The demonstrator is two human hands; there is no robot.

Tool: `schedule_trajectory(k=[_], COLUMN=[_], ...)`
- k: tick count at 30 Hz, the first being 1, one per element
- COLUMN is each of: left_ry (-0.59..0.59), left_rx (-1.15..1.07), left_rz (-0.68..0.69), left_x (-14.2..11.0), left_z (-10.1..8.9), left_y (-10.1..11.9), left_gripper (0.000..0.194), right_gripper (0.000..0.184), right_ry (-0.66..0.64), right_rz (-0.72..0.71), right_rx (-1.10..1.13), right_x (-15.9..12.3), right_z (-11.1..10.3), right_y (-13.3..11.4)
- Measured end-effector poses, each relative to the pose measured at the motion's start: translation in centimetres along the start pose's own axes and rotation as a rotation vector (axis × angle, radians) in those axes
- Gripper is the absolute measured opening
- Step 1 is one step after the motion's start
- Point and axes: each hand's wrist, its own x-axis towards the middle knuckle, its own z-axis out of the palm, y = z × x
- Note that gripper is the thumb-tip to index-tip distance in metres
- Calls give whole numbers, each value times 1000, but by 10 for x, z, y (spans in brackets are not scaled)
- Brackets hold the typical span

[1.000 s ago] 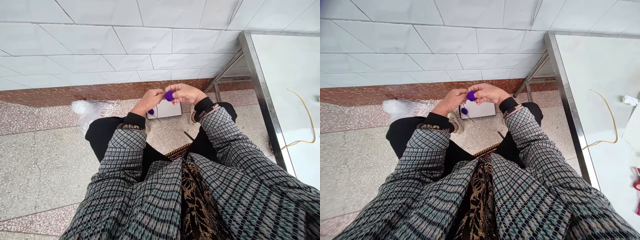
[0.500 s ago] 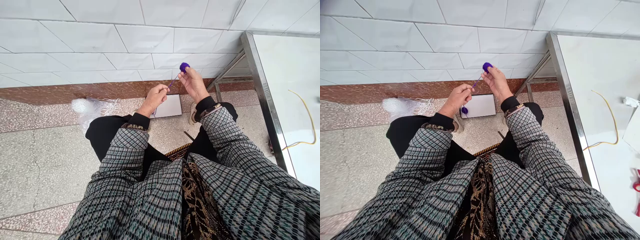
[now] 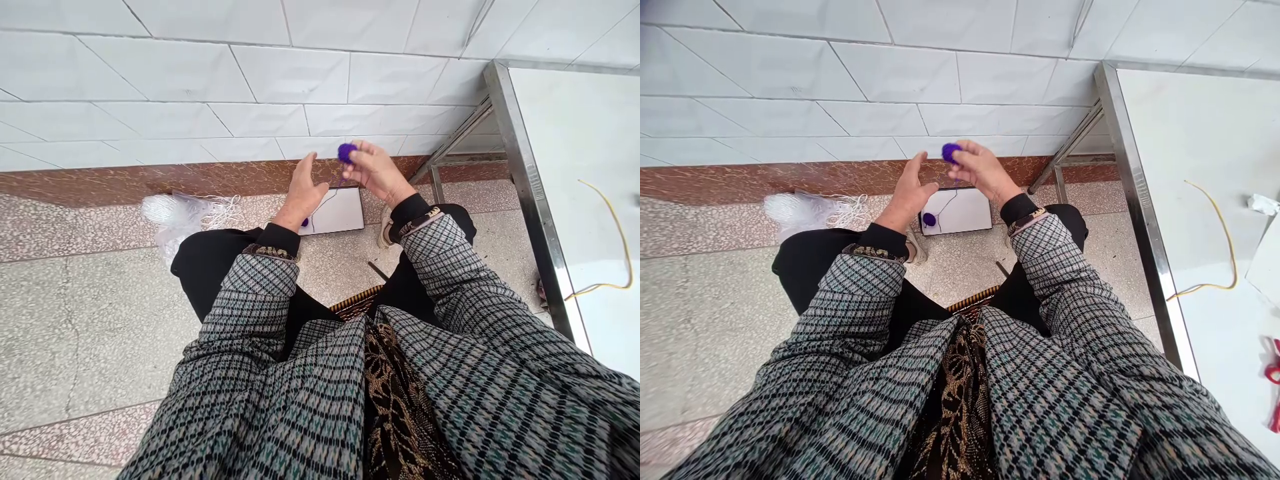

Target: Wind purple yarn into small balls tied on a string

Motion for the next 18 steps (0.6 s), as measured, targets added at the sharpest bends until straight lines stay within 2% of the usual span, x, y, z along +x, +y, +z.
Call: schedule_trajectory(k=[2,4,6,8,11,13,15,18], left_ry=[-49,-104,-140,-173,-267,-309,-299,-257], left_rx=[-123,-204,-207,-140,25,104,143,186], left_rz=[70,61,7,-14,56,99,105,97], left_x=[-1,-3,-7,-11,-17,-18,-17,-13], left_z=[4,10,15,16,10,2,-7,-16], left_y=[4,11,18,26,36,42,45,43], left_gripper=[55,42,26,16,15,16,16,16], right_gripper=[30,34,34,32,23,20,23,24], right_ry=[-139,-185,-124,5,184,203,83,-246], right_rz=[39,25,-17,-56,-33,45,167,336], right_rx=[-56,-94,-111,-147,-299,-458,-609,-629], right_x=[-4,-4,-1,4,10,9,4,-7], right_z=[8,11,10,6,0,-3,-4,-3], right_y=[5,8,9,9,9,8,6,-1])
